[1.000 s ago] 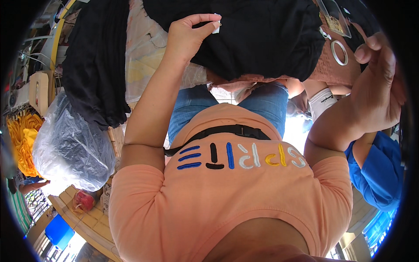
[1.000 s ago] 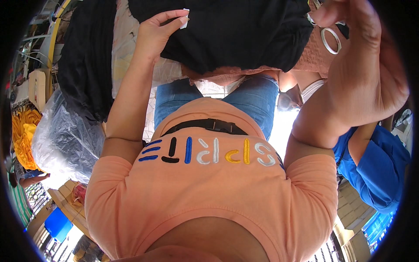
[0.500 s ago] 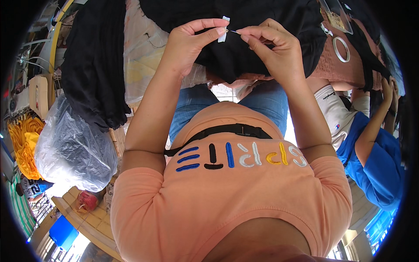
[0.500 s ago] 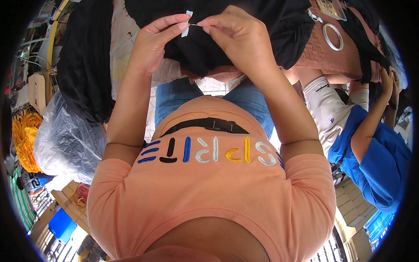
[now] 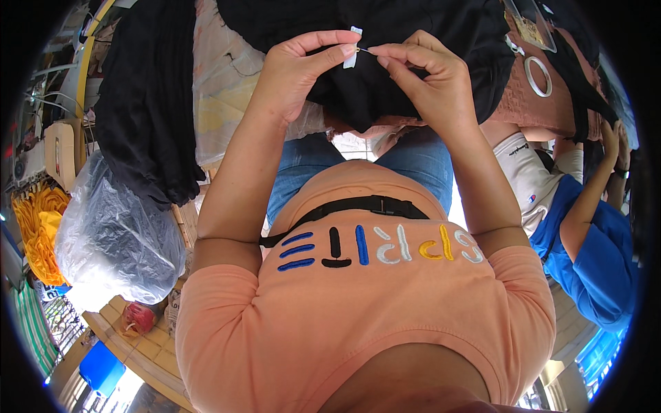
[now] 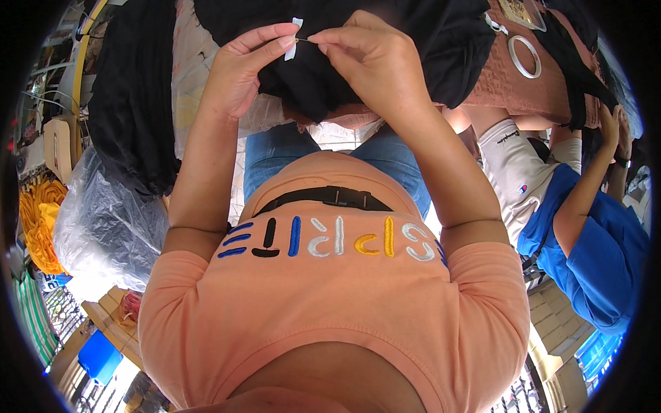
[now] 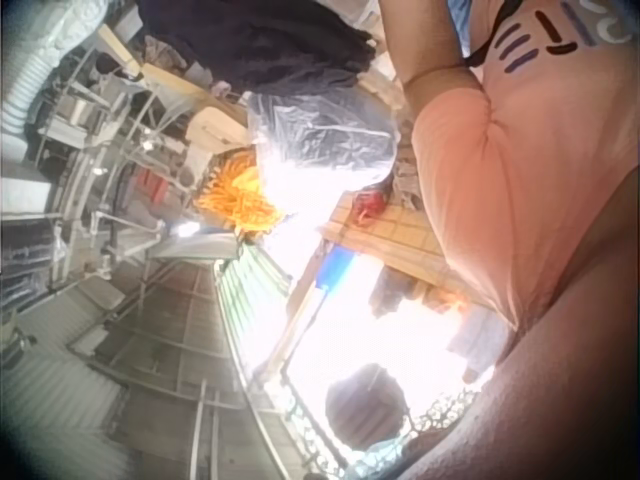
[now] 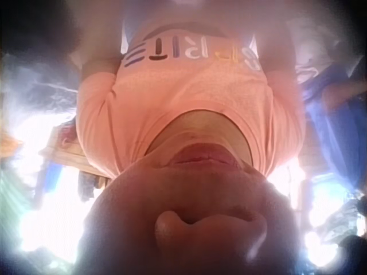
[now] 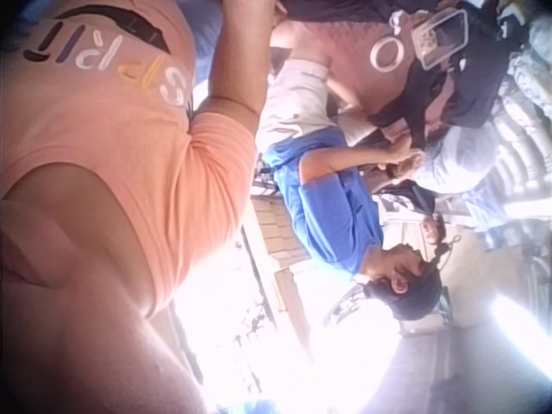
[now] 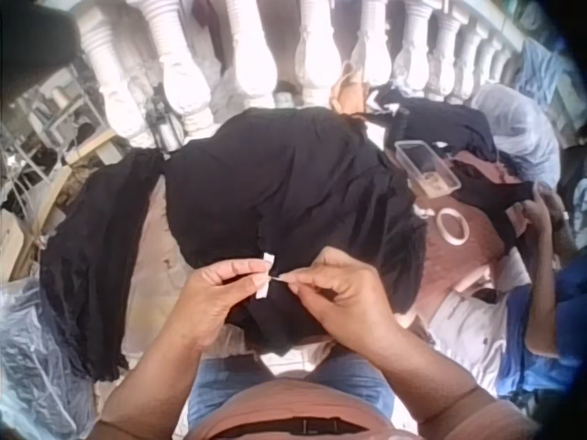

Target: The person labels a garment by first positioning a guide template on the chest area of a black shirt, then applying a small piece of white adhesive tape followed by a larger white label using a small applicator tool.

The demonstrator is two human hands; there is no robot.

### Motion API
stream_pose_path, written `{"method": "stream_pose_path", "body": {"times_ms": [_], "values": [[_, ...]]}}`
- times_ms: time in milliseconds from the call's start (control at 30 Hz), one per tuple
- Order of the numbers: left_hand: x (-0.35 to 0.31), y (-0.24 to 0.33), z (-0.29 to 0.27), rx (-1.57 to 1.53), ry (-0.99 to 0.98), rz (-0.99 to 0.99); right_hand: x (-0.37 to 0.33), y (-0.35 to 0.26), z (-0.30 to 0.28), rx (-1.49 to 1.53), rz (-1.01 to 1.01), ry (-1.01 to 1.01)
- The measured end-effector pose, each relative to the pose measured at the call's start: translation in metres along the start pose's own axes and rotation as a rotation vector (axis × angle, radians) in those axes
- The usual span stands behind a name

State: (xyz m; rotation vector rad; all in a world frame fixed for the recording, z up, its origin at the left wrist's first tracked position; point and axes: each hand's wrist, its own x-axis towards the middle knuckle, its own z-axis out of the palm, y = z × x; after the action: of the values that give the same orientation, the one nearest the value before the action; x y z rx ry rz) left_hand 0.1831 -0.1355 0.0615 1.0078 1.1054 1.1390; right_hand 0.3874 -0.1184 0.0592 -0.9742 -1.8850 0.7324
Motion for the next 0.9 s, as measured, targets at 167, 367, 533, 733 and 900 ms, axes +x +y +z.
{"method": "stream_pose_path", "body": {"times_ms": [167, 367, 533, 733, 900], "values": [[0.0006, -0.0005, -0.0003, -0.012, -0.003, 0.002, 0.0004, 0.0007, 0.0003, -0.035, -0.019, 0.015], [0.0001, -0.0009, -0.0006, -0.009, 0.004, 0.013, -0.0007, -0.0008, 0.0001, -0.024, -0.013, 0.014], [0.0003, -0.0006, -0.0004, 0.002, 0.002, 0.005, -0.0010, 0.0026, 0.0009, -0.023, -0.028, 0.022], [0.0005, -0.0022, -0.0009, 0.001, 0.000, 0.009, -0.0004, 0.0038, 0.0017, -0.020, -0.034, 0.022], [0.0000, -0.0030, -0.0019, -0.019, 0.000, -0.002, -0.0001, 0.0050, 0.0026, 0.063, 0.024, 0.012]]}}
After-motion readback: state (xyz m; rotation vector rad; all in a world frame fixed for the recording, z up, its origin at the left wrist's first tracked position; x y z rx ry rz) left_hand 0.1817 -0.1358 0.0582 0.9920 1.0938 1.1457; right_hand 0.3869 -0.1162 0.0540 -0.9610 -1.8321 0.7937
